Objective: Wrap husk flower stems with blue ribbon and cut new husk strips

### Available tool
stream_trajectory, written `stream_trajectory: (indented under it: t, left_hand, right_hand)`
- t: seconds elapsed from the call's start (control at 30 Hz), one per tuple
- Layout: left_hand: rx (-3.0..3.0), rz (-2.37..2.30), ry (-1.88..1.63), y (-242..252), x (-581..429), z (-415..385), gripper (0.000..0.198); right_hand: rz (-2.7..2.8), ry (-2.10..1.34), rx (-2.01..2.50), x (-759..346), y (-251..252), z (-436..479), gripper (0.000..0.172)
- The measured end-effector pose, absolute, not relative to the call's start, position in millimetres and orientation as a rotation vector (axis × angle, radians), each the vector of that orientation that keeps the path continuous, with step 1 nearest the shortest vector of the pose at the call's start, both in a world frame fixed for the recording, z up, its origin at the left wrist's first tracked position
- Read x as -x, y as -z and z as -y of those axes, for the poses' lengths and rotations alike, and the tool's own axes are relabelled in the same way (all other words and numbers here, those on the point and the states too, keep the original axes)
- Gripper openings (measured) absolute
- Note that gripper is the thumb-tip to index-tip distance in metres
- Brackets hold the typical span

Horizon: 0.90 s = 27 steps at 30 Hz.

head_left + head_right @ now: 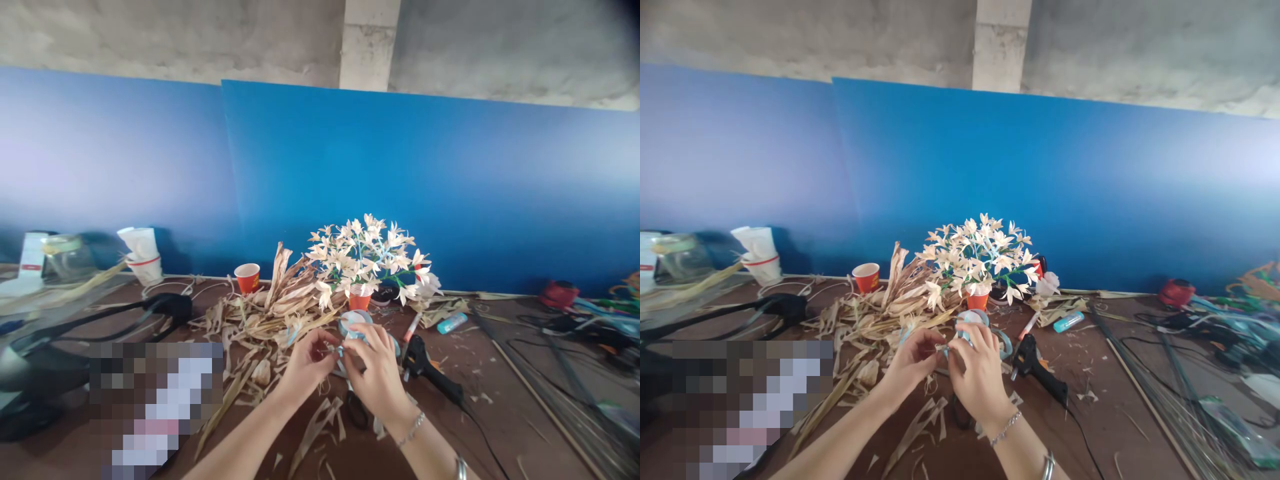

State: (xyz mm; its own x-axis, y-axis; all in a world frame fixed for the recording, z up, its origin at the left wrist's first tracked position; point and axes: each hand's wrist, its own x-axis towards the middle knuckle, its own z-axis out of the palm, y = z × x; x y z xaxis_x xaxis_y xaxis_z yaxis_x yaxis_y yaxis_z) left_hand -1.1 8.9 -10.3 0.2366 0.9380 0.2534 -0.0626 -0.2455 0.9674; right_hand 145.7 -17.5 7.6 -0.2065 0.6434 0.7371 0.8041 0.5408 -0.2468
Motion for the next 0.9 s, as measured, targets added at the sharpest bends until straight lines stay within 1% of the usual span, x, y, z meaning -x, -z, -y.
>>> stream_trajectory:
  t: [0.07,0.1,0.27,0.37,0.43,0.5,0.6,0.67,0.77,0.9]
  left_hand:
    - [-1.35,-0.784,-1.168,11.4,0.0,-9.3,0.025]
    - [-1.314,-0.768,-1.149,11.1,-0.3,-9.0,0.027]
    - [-1.283,-0.871,-1.15,6.9,-0.2,-6.5,0.023]
    - [-1.326,-0.893,-1.112,7.6,0.6,-6.3,0.022]
    - [-1.36,-0.876,-1.108,8.5,1.2,-6.7,0.02]
    - [-1.399,-0.853,-1.137,8.1,1.8,-7.1,0.016]
    - [-1.412,-0.827,-1.148,4.7,2.6,-7.1,0.016]
    - [-1.393,-0.798,-1.119,2.3,3.2,-6.7,0.018]
    - [-1.397,-0.791,-1.083,2.0,4.8,-6.1,0.016]
    - [-1.383,-0.84,-1.049,7.4,6.1,-5.9,0.013]
  right_hand:
    - [1.932,0.206,1.165,-145.4,-9.2,18.3,0.015]
    - [1.937,0.19,1.159,-145.2,-10.2,19.0,0.014]
    - [1.925,0.083,1.152,-143.8,-11.8,21.1,0.015]
    - [1.84,-0.055,1.179,-143.3,-9.6,19.8,0.016]
    - [1.756,-0.251,1.174,-143.3,-8.1,17.9,0.015]
    - [1.65,-0.54,1.136,-143.4,-7.7,15.9,0.014]
    - [1.462,-0.988,1.056,-144.4,-9.9,14.3,0.017]
    - [1.337,-1.21,0.997,-145.4,-12.8,14.6,0.02]
    - [1.191,-1.391,0.91,-147.0,-17.5,16.4,0.022]
    - [1.098,-1.441,0.895,-146.9,-21.8,19.2,0.024]
